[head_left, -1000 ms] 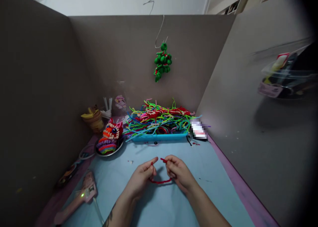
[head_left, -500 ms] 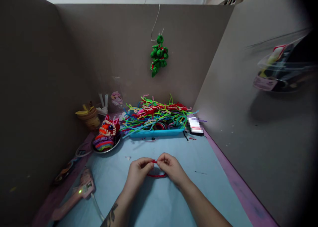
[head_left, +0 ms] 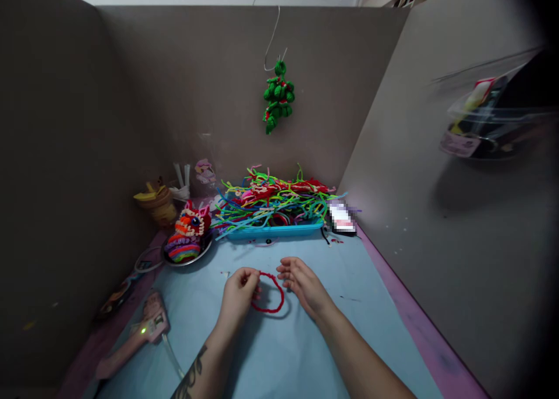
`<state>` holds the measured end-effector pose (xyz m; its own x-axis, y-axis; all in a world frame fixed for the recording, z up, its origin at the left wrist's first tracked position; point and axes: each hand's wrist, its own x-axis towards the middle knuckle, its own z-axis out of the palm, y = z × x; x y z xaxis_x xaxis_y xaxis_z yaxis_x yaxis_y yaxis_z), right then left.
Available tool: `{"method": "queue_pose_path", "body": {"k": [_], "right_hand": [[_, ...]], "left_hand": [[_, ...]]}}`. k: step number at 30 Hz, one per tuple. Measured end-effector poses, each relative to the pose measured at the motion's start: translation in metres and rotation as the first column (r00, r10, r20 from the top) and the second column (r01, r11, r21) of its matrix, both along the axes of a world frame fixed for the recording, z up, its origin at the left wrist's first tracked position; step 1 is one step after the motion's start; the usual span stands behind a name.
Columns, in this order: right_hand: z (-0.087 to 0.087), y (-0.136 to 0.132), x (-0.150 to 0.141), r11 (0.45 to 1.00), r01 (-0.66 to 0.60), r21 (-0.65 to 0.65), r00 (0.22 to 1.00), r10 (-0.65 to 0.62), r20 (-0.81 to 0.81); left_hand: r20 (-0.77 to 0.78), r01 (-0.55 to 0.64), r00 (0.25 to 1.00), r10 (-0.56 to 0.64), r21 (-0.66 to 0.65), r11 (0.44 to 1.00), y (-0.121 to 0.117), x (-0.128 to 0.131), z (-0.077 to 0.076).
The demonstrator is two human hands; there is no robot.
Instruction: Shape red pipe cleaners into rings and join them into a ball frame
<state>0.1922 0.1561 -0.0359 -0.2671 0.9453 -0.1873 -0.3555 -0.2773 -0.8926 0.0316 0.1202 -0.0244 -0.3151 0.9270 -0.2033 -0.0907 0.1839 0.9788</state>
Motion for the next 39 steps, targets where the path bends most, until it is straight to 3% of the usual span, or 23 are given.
{"method": "queue_pose_path", "body": {"k": [5, 10, 16, 23, 29, 39], "right_hand": [[-0.001, -0.006, -0.006, 0.967, -0.143, 0.209, 0.968, 0.093, 0.234], [-0.004, -0.01, -0.013, 0.957, -0.141, 0.253, 0.942, 0.051, 0.332], [-0.004, -0.007, -0.01, 0.95, -0.087, 0.299, 0.932, -0.029, 0.362], [-0.003, -0.007, -0.01, 0.971, -0.072, 0.23, 0.95, -0.003, 0.311], [-0.004, -0.007, -0.01, 0.981, -0.047, 0.186, 0.963, -0.005, 0.271], [-0.006, -0.006, -0.008, 0.951, -0.108, 0.29, 0.913, -0.021, 0.408]], "left_hand": [[-0.177, 0.059, 0.983, -0.041, 0.096, 0.994, -0.002, 0.002, -0.002], [-0.293, 0.152, 0.95, -0.105, 0.143, 0.978, -0.003, 0.005, -0.001], [-0.131, 0.247, 0.963, -0.234, 0.096, 0.964, -0.001, 0.001, -0.005], [-0.042, 0.181, 0.983, -0.177, 0.091, 0.979, -0.001, 0.003, -0.014], [-0.07, 0.219, 0.974, -0.213, 0.08, 0.972, -0.002, 0.003, -0.011], [-0.073, 0.246, 0.968, -0.239, 0.109, 0.963, -0.002, 0.005, -0.013]]}}
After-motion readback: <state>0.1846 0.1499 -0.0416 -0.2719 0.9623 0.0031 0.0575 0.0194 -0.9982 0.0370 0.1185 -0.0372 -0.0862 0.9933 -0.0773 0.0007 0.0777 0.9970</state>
